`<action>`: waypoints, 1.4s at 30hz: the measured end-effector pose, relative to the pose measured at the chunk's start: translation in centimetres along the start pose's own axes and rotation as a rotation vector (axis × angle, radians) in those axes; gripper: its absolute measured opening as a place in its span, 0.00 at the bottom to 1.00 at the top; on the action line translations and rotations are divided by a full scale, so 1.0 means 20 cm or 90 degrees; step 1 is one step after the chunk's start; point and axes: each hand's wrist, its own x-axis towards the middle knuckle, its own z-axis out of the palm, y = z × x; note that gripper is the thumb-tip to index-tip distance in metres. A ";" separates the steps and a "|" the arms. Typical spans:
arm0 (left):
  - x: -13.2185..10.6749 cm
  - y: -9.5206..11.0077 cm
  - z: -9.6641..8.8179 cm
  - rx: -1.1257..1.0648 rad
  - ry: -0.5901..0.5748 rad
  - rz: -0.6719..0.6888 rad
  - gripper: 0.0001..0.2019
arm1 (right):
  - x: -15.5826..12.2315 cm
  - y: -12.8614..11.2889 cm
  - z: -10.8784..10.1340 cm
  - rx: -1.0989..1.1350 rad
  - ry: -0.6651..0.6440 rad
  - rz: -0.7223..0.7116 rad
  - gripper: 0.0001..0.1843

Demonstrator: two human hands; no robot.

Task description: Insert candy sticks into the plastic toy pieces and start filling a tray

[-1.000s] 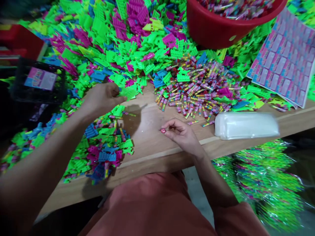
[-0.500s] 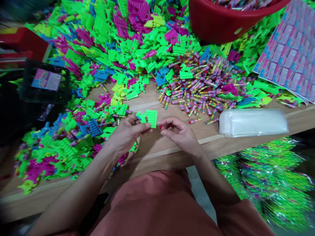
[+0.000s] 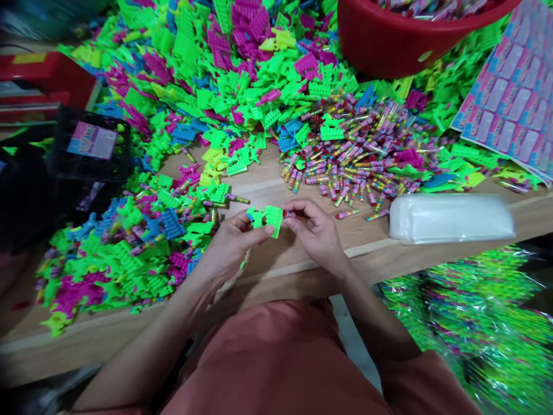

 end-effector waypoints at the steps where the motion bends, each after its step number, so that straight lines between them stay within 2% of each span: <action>1: 0.00 -0.01 0.00 -0.005 -0.002 0.000 0.17 | 0.00 0.00 0.00 0.001 -0.012 0.004 0.14; 7: 0.00 -0.04 0.00 0.007 0.024 0.047 0.14 | -0.02 -0.01 0.01 0.005 -0.023 0.005 0.13; 11: -0.01 -0.04 -0.04 0.250 0.075 0.174 0.09 | -0.01 -0.03 0.00 -0.024 -0.064 -0.010 0.11; 13: -0.02 -0.03 -0.05 0.277 0.083 0.173 0.13 | -0.01 -0.04 -0.01 -0.042 -0.080 -0.037 0.10; 17: -0.04 -0.01 -0.03 0.018 -0.029 0.008 0.29 | -0.02 -0.05 0.00 -0.074 -0.103 -0.080 0.09; 19: -0.04 -0.01 -0.02 -0.107 -0.048 -0.031 0.30 | -0.02 -0.05 0.00 -0.083 -0.117 -0.094 0.09; 21: -0.04 -0.01 -0.01 -0.183 -0.033 -0.030 0.28 | -0.02 -0.05 0.01 -0.081 -0.120 -0.096 0.10; 25: -0.03 -0.04 0.01 -0.178 0.079 0.038 0.35 | -0.04 -0.04 0.01 -0.007 -0.099 -0.022 0.12; 27: -0.03 -0.06 0.01 -0.157 0.123 0.061 0.35 | -0.04 -0.03 0.02 0.051 -0.087 0.031 0.11; 30: -0.02 -0.06 0.02 -0.173 0.104 0.047 0.30 | -0.04 -0.02 0.02 0.080 -0.090 0.058 0.09; 38: -0.03 -0.05 0.03 -0.244 0.083 0.024 0.28 | -0.02 -0.04 0.00 0.007 -0.117 -0.025 0.10; 42: -0.03 -0.06 0.03 -0.249 0.080 0.020 0.28 | -0.02 -0.03 0.00 0.034 -0.128 0.035 0.10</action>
